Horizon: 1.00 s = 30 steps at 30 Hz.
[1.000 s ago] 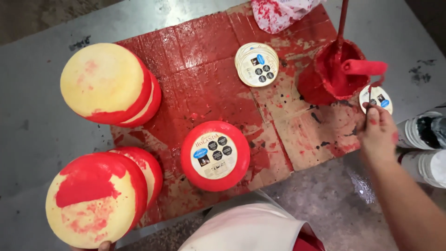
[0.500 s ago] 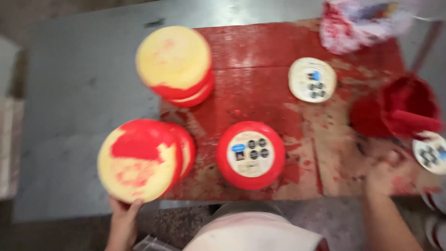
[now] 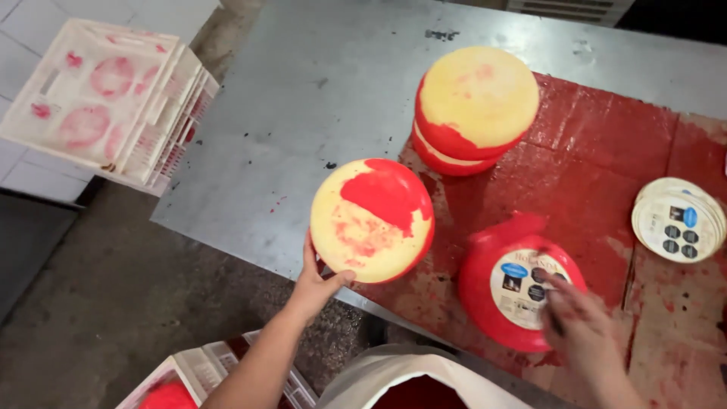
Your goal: Painting cheese wheels with red coating using a roller, applying labels, and placing them into a plastic crate.
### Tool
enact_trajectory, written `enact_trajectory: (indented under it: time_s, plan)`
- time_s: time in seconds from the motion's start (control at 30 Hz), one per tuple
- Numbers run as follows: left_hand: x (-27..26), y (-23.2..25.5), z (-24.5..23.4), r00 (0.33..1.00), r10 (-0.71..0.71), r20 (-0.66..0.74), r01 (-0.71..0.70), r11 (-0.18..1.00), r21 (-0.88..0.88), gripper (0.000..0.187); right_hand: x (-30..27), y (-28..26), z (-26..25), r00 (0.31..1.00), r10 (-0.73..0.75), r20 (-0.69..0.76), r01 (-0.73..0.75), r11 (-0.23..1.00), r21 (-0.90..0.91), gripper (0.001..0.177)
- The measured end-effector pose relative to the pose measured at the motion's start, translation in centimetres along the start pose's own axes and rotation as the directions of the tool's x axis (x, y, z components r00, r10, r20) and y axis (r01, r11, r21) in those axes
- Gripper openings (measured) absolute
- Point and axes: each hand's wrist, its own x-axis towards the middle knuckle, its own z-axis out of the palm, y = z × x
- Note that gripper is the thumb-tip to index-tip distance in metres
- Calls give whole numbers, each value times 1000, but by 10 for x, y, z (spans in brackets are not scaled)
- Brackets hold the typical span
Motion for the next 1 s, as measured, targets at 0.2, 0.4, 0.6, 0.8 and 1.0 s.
enact_trajectory:
  time_s: [0.2,0.4,0.6,0.8,1.0]
  plan:
    - [8,1,-18,988,-28,150,47,991,-128,128,10,-10,103,977,112,180,-98,991,-86,32]
    - [32,-3,-42,924,-228,305,285,946,-155,98,5,-48,163,996,20,90,-25,998,51,26]
    - [23,30,-23,773,-444,452,553,821,-139,72,-43,-13,126,952,306,-25,-306,952,17,35]
    - [-3,20,30,743,-541,394,664,668,-336,76,6,-61,153,946,322,-35,-322,947,12,35]
    - [-18,-24,76,749,-441,495,662,538,-523,62,0,-50,129,980,182,76,-175,981,-84,37]
